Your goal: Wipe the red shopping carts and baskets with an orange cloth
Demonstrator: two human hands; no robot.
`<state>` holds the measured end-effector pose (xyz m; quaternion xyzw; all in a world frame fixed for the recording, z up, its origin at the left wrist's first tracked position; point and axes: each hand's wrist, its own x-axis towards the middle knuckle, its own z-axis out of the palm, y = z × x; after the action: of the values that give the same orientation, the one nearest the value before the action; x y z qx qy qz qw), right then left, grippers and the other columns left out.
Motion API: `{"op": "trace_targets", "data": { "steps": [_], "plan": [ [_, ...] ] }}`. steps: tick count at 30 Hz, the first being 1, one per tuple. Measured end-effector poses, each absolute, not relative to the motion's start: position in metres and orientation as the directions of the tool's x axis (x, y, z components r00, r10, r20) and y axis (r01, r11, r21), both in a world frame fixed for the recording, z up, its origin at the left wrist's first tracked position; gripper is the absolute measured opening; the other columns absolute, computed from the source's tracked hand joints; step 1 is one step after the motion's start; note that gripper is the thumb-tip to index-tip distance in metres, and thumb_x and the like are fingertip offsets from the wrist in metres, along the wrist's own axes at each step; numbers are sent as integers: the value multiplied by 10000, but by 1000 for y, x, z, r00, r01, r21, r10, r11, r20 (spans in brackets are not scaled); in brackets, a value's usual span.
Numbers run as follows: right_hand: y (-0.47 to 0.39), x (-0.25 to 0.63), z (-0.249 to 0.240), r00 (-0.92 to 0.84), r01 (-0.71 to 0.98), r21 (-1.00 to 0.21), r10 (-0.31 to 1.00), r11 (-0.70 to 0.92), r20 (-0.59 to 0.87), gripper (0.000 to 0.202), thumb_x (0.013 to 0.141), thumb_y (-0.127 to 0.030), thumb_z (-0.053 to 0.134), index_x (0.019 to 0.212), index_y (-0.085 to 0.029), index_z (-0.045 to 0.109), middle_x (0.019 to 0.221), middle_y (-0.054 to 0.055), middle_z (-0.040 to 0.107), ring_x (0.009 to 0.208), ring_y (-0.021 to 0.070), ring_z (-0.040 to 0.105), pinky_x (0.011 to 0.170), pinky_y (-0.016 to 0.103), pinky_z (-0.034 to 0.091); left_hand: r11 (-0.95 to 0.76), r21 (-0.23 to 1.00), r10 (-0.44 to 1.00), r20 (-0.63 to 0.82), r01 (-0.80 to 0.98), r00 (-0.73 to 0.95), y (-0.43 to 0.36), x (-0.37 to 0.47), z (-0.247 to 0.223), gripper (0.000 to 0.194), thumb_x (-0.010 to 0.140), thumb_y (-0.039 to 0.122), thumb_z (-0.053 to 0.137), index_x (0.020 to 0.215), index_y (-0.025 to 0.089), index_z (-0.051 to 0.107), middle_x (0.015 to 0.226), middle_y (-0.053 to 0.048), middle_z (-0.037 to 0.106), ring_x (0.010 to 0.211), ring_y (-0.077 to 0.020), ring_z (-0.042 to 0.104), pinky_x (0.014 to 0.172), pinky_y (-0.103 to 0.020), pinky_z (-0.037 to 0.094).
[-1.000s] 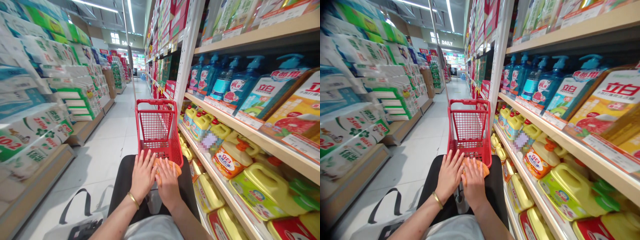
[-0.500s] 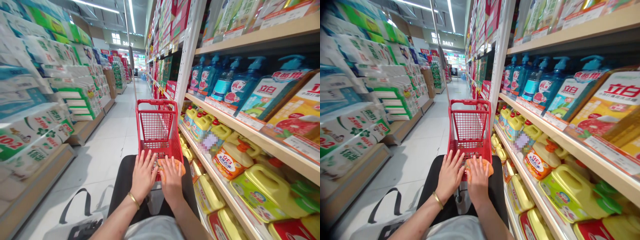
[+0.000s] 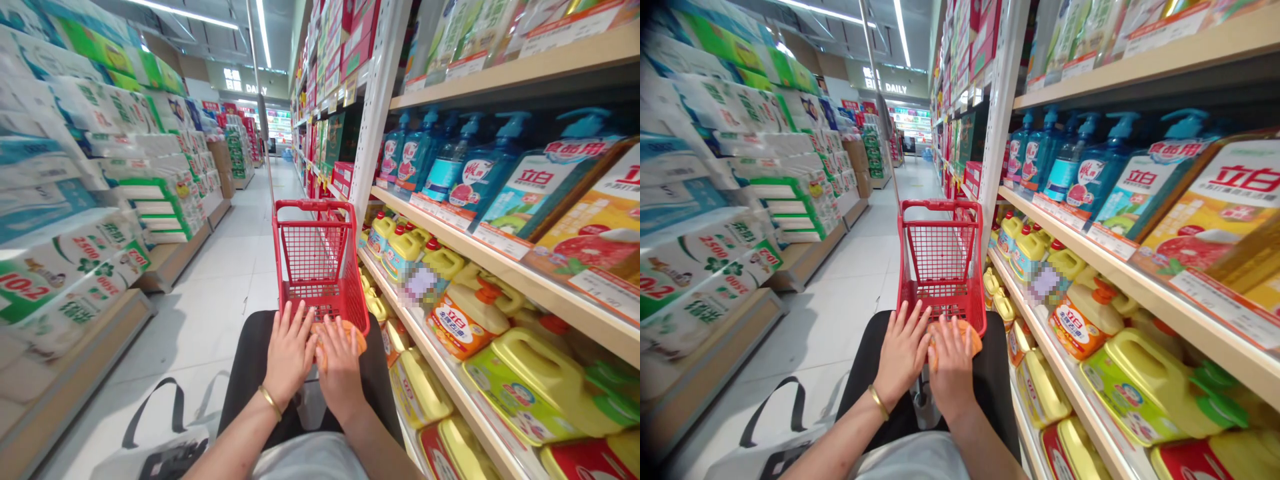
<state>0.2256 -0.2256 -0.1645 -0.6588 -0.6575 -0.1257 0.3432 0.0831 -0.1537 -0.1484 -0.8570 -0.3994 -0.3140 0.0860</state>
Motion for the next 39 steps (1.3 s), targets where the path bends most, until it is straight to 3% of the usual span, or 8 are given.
{"op": "trace_targets", "data": {
  "steps": [4, 8, 11, 14, 20, 25, 34, 39],
  "plan": [
    [-227, 229, -163, -3, 959, -220, 783, 179, 621, 456, 1092, -287, 436, 1541, -246, 504, 1599, 34, 502, 1523, 205, 408, 1316, 460, 155, -659, 99, 635, 604, 745, 482, -151, 79, -148, 588, 1032, 313, 490, 1609, 246, 392, 1703, -50, 316, 1617, -332, 146, 1280, -600, 259],
    [-233, 290, -162, 210, 953, -301, 785, -32, 583, 457, 1109, -307, 377, 1550, -260, 487, 1653, 41, 419, 1581, 266, 290, 1298, 596, 122, -664, 103, 627, 617, 740, 476, -152, 82, -147, 607, 1026, 321, 505, 1616, 264, 376, 1703, -43, 316, 1615, -339, 152, 1275, -609, 265],
    [-235, 301, -164, 298, 928, -361, 768, -93, 567, 482, 1113, -334, 341, 1562, -211, 467, 1684, 78, 354, 1605, 297, 210, 1267, 609, 219, -670, 111, 627, 614, 734, 479, -154, 86, -147, 606, 1022, 328, 510, 1611, 264, 386, 1700, -37, 324, 1616, -339, 144, 1282, -612, 248],
    [-232, 265, -168, 217, 947, -321, 784, -24, 581, 481, 1105, -328, 379, 1566, -223, 469, 1681, 82, 355, 1594, 298, 248, 1246, 559, 286, -664, 105, 631, 610, 740, 479, -154, 85, -147, 591, 1026, 335, 502, 1602, 250, 406, 1700, -45, 324, 1617, -337, 143, 1284, -612, 241],
    [-229, 234, -169, 87, 968, -237, 787, 77, 611, 485, 1089, -313, 438, 1574, -297, 459, 1631, 32, 454, 1542, 233, 378, 1259, 451, 264, -644, 86, 649, 586, 760, 485, -148, 78, -147, 569, 1033, 334, 486, 1591, 237, 428, 1701, -53, 321, 1617, -334, 143, 1280, -602, 258],
    [-232, 294, -165, 290, 944, -307, 759, -124, 583, 454, 1106, -316, 362, 1529, -247, 511, 1693, 45, 345, 1610, 292, 192, 1264, 560, 197, -655, 95, 638, 602, 749, 481, -151, 83, -146, 583, 1028, 333, 494, 1597, 235, 417, 1697, -53, 330, 1617, -336, 142, 1282, -609, 250],
    [-230, 224, -163, 80, 976, -204, 757, 71, 649, 478, 1082, -318, 445, 1558, -298, 488, 1615, 52, 479, 1523, 256, 405, 1254, 466, 193, -655, 103, 637, 608, 748, 474, -148, 79, -148, 589, 1027, 331, 488, 1604, 252, 403, 1692, -52, 339, 1614, -327, 163, 1281, -605, 258],
    [-231, 272, -160, 227, 964, -251, 753, -85, 618, 472, 1094, -318, 406, 1561, -329, 474, 1631, 52, 459, 1530, 263, 390, 1244, 516, 169, -657, 100, 630, 617, 747, 472, -147, 80, -148, 599, 1028, 334, 489, 1613, 257, 383, 1697, -49, 327, 1610, -333, 178, 1272, -607, 274]
  ]
}}
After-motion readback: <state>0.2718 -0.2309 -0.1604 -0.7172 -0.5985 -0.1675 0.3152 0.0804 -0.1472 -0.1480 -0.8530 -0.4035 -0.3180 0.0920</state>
